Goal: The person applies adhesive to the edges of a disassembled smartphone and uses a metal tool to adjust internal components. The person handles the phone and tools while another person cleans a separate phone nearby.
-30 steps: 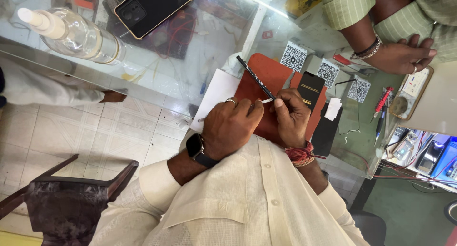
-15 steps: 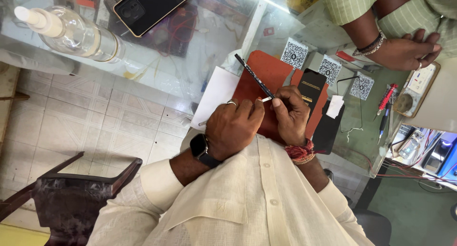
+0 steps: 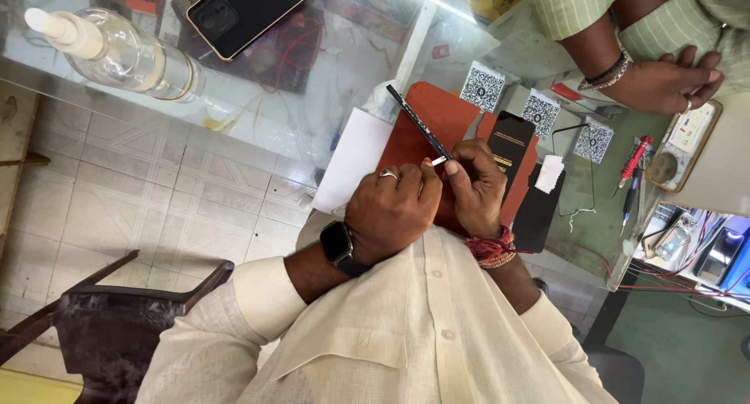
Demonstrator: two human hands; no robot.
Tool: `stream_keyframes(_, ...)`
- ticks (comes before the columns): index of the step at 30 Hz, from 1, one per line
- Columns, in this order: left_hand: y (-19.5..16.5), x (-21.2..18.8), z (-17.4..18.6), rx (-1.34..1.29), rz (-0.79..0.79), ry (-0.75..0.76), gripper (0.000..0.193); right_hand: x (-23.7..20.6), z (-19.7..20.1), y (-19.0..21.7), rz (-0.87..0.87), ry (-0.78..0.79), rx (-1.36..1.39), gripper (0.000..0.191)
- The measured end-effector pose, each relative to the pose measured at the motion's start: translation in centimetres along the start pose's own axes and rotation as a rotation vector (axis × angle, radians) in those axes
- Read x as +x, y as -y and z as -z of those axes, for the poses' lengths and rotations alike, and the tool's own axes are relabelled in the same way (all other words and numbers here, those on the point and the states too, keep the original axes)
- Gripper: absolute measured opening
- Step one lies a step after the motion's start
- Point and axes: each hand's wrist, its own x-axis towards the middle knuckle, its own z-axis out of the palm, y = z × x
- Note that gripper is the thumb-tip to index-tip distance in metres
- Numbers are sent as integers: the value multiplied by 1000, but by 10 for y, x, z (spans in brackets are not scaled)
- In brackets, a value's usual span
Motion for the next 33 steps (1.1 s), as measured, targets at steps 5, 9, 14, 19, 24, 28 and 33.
stream_keyframes(5,-1,8,12,29,-6,88,8,-1,0,2,3,21,-18,18)
stream_keyframes(9,3,17,18,-32,20,140,16,0,1,3,31,25,-33,23)
stream_keyframes(14,11,28,20,-96,4,300,13,0,4,6,46,56,-17,33)
stream_keyframes(19,14,43,20,-197,0,307,30,-1,1,7,92,42,-70,39)
stream_keyframes(24,23,58,16,-147,-87,347,25,-2,3,4,103,34,-58,48)
stream_keyframes(28,28,71,6,-74,-179,364,25,-2,1,1,68,26,12,56)
stream_keyframes(33,35,77,2,10,-335,328,22,-5,2,-4,29,25,88,62)
